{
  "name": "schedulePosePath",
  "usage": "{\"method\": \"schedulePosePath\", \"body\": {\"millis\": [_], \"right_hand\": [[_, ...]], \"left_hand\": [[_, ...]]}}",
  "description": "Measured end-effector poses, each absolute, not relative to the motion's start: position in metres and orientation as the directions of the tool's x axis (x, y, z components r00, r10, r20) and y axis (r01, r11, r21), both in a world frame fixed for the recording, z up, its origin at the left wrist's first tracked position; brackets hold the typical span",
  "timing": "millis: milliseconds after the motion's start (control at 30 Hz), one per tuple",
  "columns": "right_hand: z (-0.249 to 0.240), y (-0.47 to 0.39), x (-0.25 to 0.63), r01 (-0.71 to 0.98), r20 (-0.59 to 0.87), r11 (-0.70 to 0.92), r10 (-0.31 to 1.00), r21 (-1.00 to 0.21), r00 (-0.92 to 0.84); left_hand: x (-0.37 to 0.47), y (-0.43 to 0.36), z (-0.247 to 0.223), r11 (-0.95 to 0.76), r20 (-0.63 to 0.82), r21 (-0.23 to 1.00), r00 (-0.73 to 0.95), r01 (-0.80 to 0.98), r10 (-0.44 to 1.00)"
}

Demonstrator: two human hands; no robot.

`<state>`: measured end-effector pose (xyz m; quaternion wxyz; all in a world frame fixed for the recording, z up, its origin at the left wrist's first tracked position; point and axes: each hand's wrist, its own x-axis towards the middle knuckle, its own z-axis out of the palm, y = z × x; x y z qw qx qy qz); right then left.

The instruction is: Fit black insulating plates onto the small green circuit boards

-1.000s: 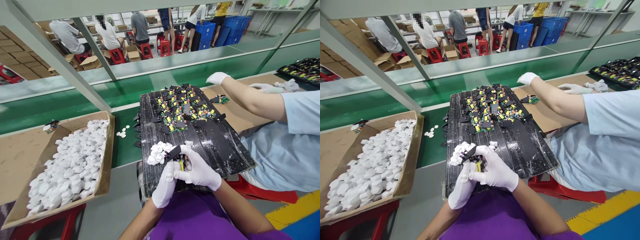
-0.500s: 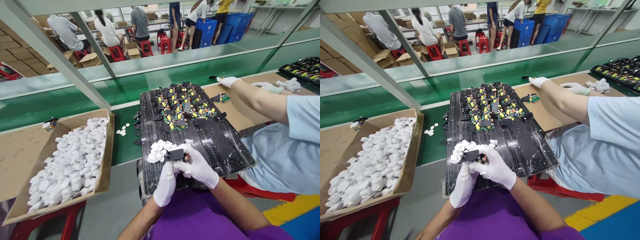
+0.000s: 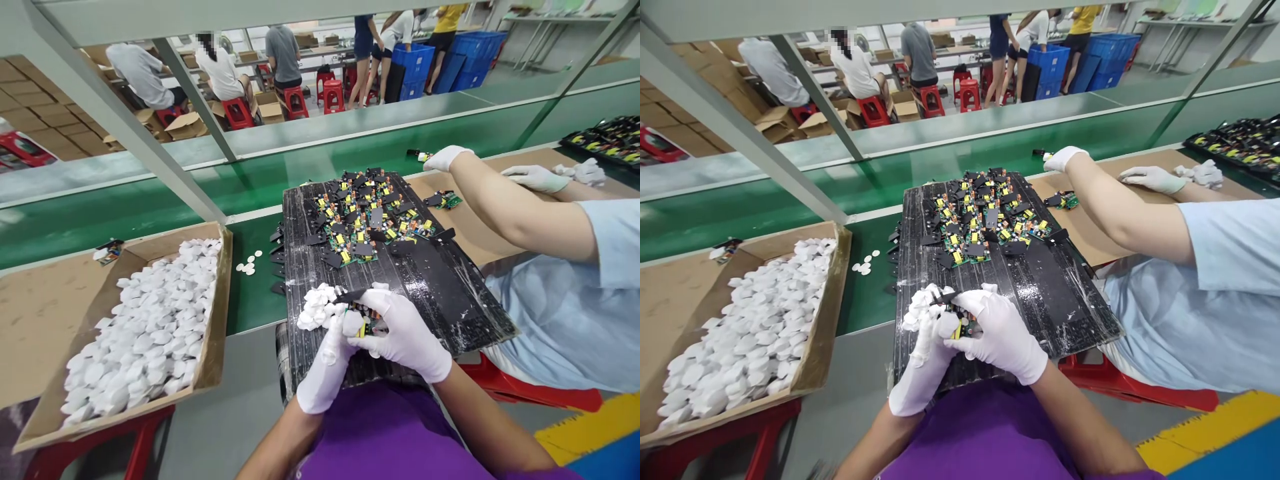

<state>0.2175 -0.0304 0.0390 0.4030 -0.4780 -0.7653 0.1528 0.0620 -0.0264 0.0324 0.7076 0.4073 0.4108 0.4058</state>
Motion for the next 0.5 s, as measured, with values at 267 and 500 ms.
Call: {"method": "schedulePosePath", "body": {"millis": [267, 500], "right_hand": [[0.05, -0.029, 0.213, 0.695, 0.596, 0.562, 0.768, -0.448, -0.236], [0.045, -0.029, 0.215, 0.633, 0.56, 0.559, 0.796, -0.535, -0.23]], "left_hand": [[0.064, -0.018, 0.045, 0.127, -0.133, 0.991, 0.304, 0.037, 0.943], [0.06, -0.019, 0.052, 0.056, -0.08, 0.995, 0.365, 0.077, 0.928]]}}
